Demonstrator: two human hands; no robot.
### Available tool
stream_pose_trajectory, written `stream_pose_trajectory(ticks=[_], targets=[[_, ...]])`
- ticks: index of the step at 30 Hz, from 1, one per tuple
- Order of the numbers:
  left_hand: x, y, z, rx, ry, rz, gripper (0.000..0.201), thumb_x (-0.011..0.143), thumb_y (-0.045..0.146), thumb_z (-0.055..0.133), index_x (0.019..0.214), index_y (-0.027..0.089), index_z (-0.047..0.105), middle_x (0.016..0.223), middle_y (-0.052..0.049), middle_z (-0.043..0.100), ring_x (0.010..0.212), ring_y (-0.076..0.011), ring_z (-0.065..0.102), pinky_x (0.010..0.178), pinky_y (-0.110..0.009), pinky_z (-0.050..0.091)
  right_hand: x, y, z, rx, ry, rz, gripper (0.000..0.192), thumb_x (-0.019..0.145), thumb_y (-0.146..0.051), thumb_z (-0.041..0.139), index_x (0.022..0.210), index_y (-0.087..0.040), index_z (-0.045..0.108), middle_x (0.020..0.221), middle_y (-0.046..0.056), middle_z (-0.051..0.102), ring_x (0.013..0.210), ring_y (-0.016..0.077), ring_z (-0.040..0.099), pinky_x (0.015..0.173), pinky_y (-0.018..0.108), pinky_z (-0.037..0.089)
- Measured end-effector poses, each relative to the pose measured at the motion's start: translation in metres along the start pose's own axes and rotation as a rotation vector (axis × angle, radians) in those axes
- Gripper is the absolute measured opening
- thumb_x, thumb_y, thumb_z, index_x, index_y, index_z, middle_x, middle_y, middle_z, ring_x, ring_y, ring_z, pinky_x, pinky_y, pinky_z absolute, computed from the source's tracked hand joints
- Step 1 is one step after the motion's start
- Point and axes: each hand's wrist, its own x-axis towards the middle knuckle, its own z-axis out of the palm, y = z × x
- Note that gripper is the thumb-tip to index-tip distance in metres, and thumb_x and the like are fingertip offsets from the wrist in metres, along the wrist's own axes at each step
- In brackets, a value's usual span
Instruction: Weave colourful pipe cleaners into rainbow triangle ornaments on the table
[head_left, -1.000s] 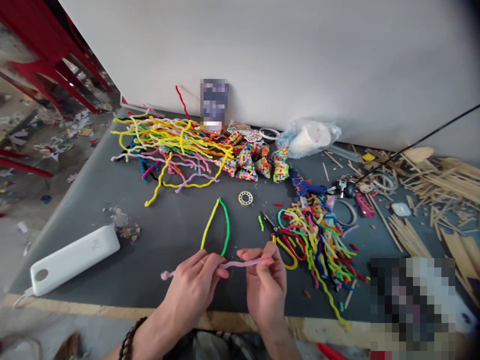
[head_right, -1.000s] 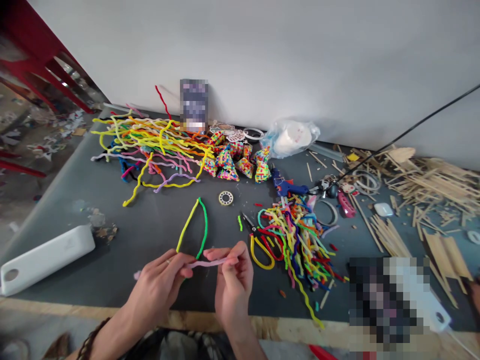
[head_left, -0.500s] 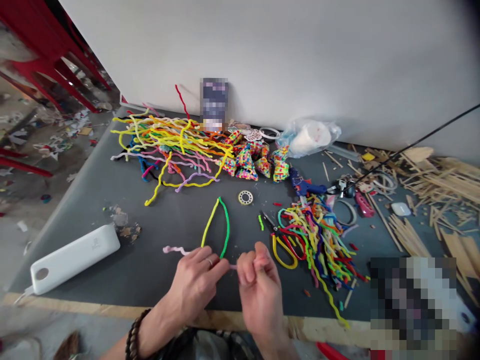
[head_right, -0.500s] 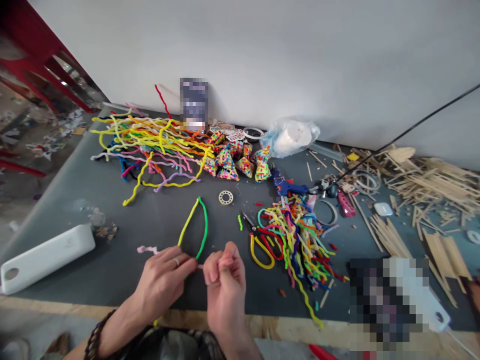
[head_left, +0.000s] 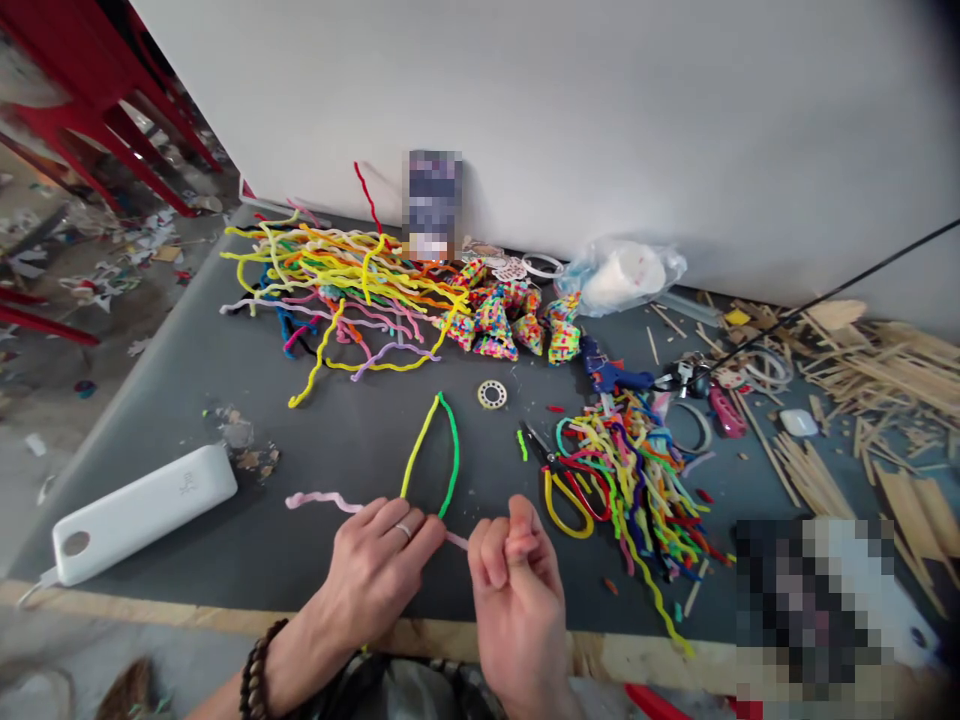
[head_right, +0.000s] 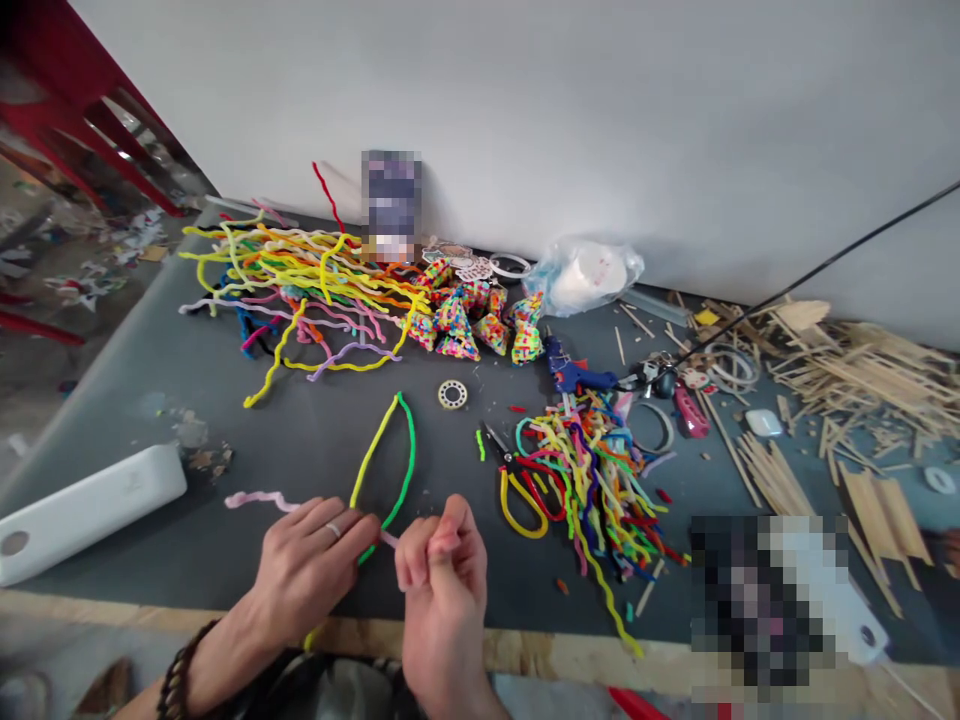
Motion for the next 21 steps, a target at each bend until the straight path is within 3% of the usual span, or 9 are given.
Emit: stream_pose_trajectory(ticks=[4, 7, 11, 14, 16, 19, 21], targets=[[-0.006, 0.014, 0.002, -0.061, 0.01, 0.029, 0.021, 0.105, 0.007, 0.044, 0.102, 0.015, 0.063, 0.075, -0.001, 0.068, 0.065, -0.0169, 0.055, 0.06, -0.032, 0.041, 0.017, -0.015, -0.002, 0.031, 0.037, 0.068, 0.029, 0.089, -0.032, 0.08, 0.078, -0.023, 0.055, 0.059, -0.008, 0.039, 0.056, 0.0104, 0.032, 0.054, 0.022, 0.033], [-0.007, 0.017, -0.002, -0.1, 0.015, -0.078, 0.02, 0.106, 0.01, 0.045, 0.119, 0.012, 0.061, 0.087, -0.005, 0.074, 0.07, -0.0176, 0.06, 0.065, -0.03, 0.048, 0.024, -0.024, -0.004, 0.043, 0.012, 0.015, 0.023, 0.087, -0.028, 0.081, 0.082, -0.023, 0.06, 0.059, -0.007, 0.045, 0.056, 0.0102, 0.039, 0.055, 0.021, 0.037], [-0.005, 0.017, -0.005, -0.152, 0.001, -0.169, 0.022, 0.106, 0.007, 0.041, 0.106, 0.016, 0.061, 0.077, -0.002, 0.067, 0.069, -0.0176, 0.06, 0.064, -0.029, 0.05, 0.027, -0.027, -0.008, 0.002, 0.0, -0.074, 0.016, 0.091, -0.038, 0.079, 0.093, -0.027, 0.069, 0.067, -0.005, 0.058, 0.062, 0.011, 0.052, 0.063, 0.024, 0.047], [-0.005, 0.017, -0.006, -0.206, 0.007, -0.19, 0.022, 0.103, 0.004, 0.043, 0.102, 0.018, 0.06, 0.072, 0.0, 0.063, 0.065, -0.017, 0.057, 0.061, -0.028, 0.047, 0.026, -0.016, -0.016, -0.074, -0.009, -0.093, 0.047, 0.077, -0.059, 0.085, 0.112, -0.029, 0.074, 0.098, 0.003, 0.073, 0.088, 0.0178, 0.067, 0.077, 0.03, 0.054], [-0.004, 0.016, -0.006, -0.218, 0.001, -0.194, 0.024, 0.101, 0.001, 0.043, 0.1, 0.018, 0.061, 0.072, 0.0, 0.062, 0.066, -0.0172, 0.056, 0.061, -0.028, 0.046, 0.024, -0.005, -0.026, -0.219, -0.074, -0.09, 0.063, 0.071, -0.062, 0.088, 0.123, -0.029, 0.073, 0.114, 0.007, 0.074, 0.101, 0.0231, 0.068, 0.082, 0.033, 0.054], [-0.004, 0.016, -0.007, -0.212, -0.023, -0.174, 0.026, 0.101, 0.001, 0.043, 0.095, 0.019, 0.061, 0.07, 0.0, 0.06, 0.065, -0.0175, 0.053, 0.06, -0.028, 0.043, 0.019, 0.012, -0.038, -0.427, -0.18, -0.15, 0.033, 0.085, -0.051, 0.082, 0.107, -0.026, 0.079, 0.098, 0.006, 0.075, 0.091, 0.02, 0.067, 0.079, 0.032, 0.052], [-0.003, 0.015, -0.007, -0.23, -0.043, -0.167, 0.025, 0.101, 0.002, 0.044, 0.093, 0.019, 0.061, 0.069, 0.001, 0.06, 0.065, -0.0173, 0.052, 0.06, -0.028, 0.041, 0.017, 0.018, -0.041, -0.45, -0.182, -0.223, 0.021, 0.093, -0.045, 0.075, 0.091, -0.025, 0.079, 0.086, 0.003, 0.071, 0.084, 0.0178, 0.065, 0.076, 0.031, 0.051]])
